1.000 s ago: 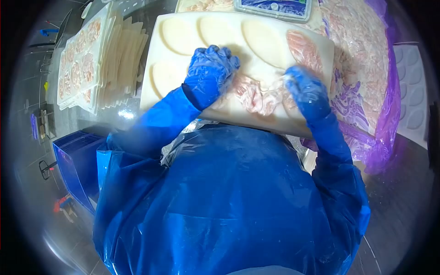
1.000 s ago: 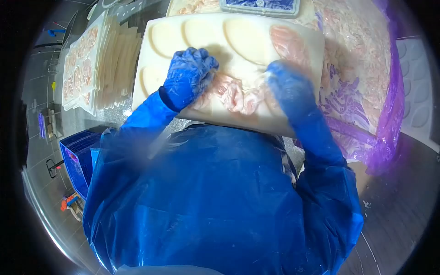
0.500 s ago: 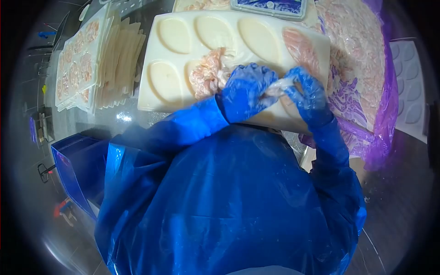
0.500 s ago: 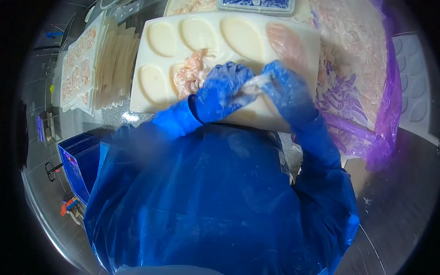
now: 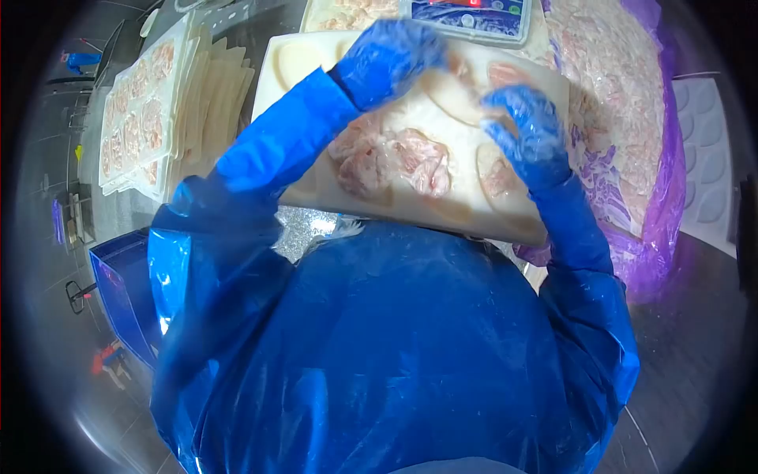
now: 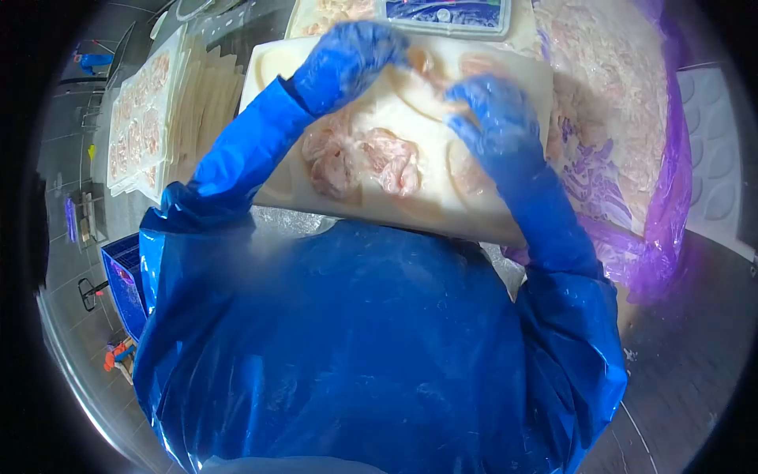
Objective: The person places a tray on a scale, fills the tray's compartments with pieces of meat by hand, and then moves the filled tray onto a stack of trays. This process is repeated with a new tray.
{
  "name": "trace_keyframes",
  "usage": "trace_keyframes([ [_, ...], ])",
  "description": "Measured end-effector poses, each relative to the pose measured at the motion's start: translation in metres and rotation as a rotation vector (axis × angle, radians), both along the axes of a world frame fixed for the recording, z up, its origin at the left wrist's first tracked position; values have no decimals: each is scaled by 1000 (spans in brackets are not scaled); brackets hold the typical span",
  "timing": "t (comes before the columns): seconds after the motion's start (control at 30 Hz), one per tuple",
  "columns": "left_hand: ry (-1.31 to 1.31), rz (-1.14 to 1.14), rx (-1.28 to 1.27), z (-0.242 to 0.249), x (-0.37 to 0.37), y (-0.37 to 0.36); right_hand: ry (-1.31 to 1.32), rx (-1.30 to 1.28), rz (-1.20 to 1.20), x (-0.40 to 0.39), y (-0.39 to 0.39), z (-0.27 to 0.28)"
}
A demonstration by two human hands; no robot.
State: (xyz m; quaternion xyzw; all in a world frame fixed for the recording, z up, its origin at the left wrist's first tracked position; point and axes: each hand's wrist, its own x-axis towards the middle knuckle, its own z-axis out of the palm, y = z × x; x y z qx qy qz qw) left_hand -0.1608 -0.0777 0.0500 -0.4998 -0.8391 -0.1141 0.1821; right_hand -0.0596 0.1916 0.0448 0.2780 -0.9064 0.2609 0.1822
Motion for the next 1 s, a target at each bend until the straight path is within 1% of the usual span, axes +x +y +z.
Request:
trace_keyframes([
  [0.03,4,2,-1,-3,3,-5,4,-1,2,-3,-1,-3],
  [0.1,-154,99,-32,-13,9,-12,-20,-44,-23,-8,-5,-10],
  [0.13,-206,65,8,-17,6,-7,-25,-47,-25,-14,-14,-16],
  [0.2,-249,52,-11,-39,5,3,87,31,-6,-38,-35,-27],
  [0.23,-286,43,-28,-44,4,5,86,32,-3,-46,-36,-24],
  [0.27,-371,20,-19,-45,-1,-1,-37,163,-73,-54,-37,-18],
  [0.3,-369,19,-18,-47,-5,-6,-160,293,-145,-63,-38,-15],
  [0.37,-216,-33,-58,-45,-5,-18,-218,67,-119,-71,-28,-18],
  [0.4,-105,-66,-73,-51,-9,-24,-111,28,-123,-69,-24,-21],
  [0.43,-107,-63,-71,-48,-6,-22,138,124,-70,-72,-24,-21],
  [0.47,-74,21,-52,-42,1,-15,410,215,-53,-74,-25,-22],
  [0.5,-42,103,-35,-39,10,-8,407,217,-52,-71,-27,-30],
  [0.57,-52,45,-65,-43,27,2,333,251,98,-62,-31,-40],
  [0.6,-218,1,-31,-41,26,0,332,251,96,-61,-28,-41],
  [0.63,-221,3,-31,-39,24,-5,144,162,86,-59,-24,-41],
  [0.67,-221,30,-90,-36,21,-10,-43,73,74,-56,-20,-41],
  [0.7,-215,59,-148,-31,19,-12,-36,86,59,-55,-19,-36],
  [0.77,-166,78,-166,-36,21,-10,-28,97,45,-50,-28,-28],
  [0.83,-211,181,-154,-35,32,1,181,181,-74,-43,-51,-22],
  [0.87,-211,174,-156,-36,34,3,80,215,-83,-45,-53,-21],
  [0.9,-197,221,-121,-37,37,5,78,214,-86,-50,-53,-32],
  [0.93,-184,271,-84,-39,41,5,-11,56,-163,-55,-57,-42],
  [1.0,-175,282,-112,-42,53,1,64,356,-222,-47,-50,-52],
])
